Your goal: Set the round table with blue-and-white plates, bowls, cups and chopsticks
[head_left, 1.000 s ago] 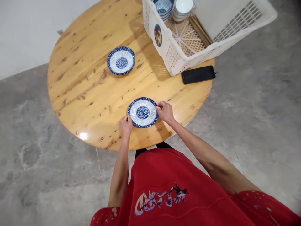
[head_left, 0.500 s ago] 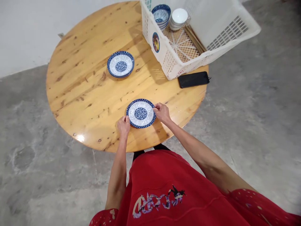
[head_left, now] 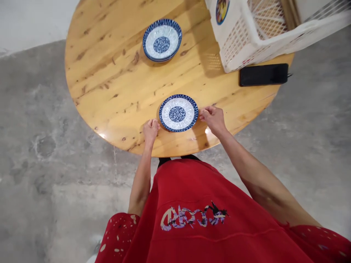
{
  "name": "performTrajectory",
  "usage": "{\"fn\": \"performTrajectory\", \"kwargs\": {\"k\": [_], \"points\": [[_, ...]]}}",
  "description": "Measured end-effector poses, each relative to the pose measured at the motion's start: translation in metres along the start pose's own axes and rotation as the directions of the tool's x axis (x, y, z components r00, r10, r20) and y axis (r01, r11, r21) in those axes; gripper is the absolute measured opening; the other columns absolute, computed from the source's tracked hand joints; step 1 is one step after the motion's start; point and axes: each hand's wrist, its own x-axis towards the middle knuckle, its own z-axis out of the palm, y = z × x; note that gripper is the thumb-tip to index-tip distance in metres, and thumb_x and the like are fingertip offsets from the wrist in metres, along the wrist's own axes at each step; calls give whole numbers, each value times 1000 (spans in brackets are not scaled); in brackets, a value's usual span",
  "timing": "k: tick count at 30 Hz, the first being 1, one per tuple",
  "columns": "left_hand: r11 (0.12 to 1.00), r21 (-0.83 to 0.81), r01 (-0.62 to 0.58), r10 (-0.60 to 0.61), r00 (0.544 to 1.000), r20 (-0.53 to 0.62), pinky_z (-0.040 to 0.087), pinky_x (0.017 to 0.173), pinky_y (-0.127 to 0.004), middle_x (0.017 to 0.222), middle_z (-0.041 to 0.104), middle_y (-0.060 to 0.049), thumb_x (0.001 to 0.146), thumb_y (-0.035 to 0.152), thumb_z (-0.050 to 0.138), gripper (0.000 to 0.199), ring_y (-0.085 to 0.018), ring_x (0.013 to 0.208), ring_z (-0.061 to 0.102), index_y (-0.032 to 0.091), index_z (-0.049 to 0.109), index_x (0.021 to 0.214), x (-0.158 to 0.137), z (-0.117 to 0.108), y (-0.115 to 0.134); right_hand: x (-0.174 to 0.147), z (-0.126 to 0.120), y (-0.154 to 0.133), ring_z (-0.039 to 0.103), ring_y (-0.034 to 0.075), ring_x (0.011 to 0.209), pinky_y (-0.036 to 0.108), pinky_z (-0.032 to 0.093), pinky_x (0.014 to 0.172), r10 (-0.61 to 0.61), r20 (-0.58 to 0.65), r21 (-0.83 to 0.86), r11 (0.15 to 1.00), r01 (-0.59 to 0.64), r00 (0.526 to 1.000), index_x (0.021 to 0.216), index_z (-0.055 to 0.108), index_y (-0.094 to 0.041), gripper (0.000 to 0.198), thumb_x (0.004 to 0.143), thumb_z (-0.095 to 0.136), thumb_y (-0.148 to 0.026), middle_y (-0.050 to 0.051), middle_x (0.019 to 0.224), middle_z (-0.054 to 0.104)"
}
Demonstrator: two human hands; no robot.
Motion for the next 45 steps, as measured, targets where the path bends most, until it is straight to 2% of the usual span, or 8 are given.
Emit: {"fn": "performTrajectory", "kwargs": {"k": [3,7,12,21,27,31,38,45], "points": [[997,-78,19,-16,999,36,49,63,-24,72,70,-2,97,35,48,31,-14,64,66,21,59,72,-1,5,6,1,4,-2,61,16,59,27,53,56,-35,26,-3,999,35,999,76,64,-19,6,80,61,-23,0,63,61],[996,-88,23,-17,997,73,47,63,-24,69,67,0,96,33,49,28,-14,64,68,21,57,72,-4,12,10,3,5,2,60,15,58,28,54,57,-35,43,-21,999,36,998,77,64,-18,8,81,65,-25,-1,63,60],[1000,-29,11,-8,996,91,46,64,-25,61,62,3,96,34,51,28,-16,64,68,22,53,71,-5,18,10,2,6,8,61,16,58,28,54,56,-38,54,-18,999,39,998,78,64,-18,12,81,67,-29,-1,63,60],[998,60,-1,-5,995,97,41,62,-25,54,51,3,97,30,54,38,-17,64,68,23,38,63,-6,20,16,-3,11,3,59,15,59,28,53,58,3,75,-58,998,2,997,77,64,-18,9,82,64,-25,-1,62,59],[999,13,49,-50,991,126,44,63,-25,64,64,0,98,34,50,34,-16,64,66,22,51,67,-9,11,13,5,7,-6,61,16,60,29,53,59,-11,33,-77,997,13,999,83,68,-17,13,81,64,-29,0,64,63],[997,-16,82,-80,995,60,45,63,-25,67,67,-1,98,38,47,35,-16,64,65,21,58,69,-6,-5,3,21,1,-16,63,19,60,31,54,60,-30,-49,-65,998,26,998,80,66,-19,9,79,62,-28,1,65,64],[999,-21,35,-35,999,-23,46,65,-26,67,67,-1,93,34,47,29,-16,64,64,21,58,69,31,-29,11,55,9,-52,65,20,65,34,55,69,-133,-52,-88,988,128,990,80,67,-18,19,75,62,-36,2,69,67],[997,16,-70,71,997,-22,44,65,-26,69,70,-1,92,28,49,25,-17,65,65,22,59,69,88,-45,51,88,44,-98,64,17,62,29,53,61,-138,36,2,990,138,990,75,67,-18,15,72,64,-32,2,68,67]]}}
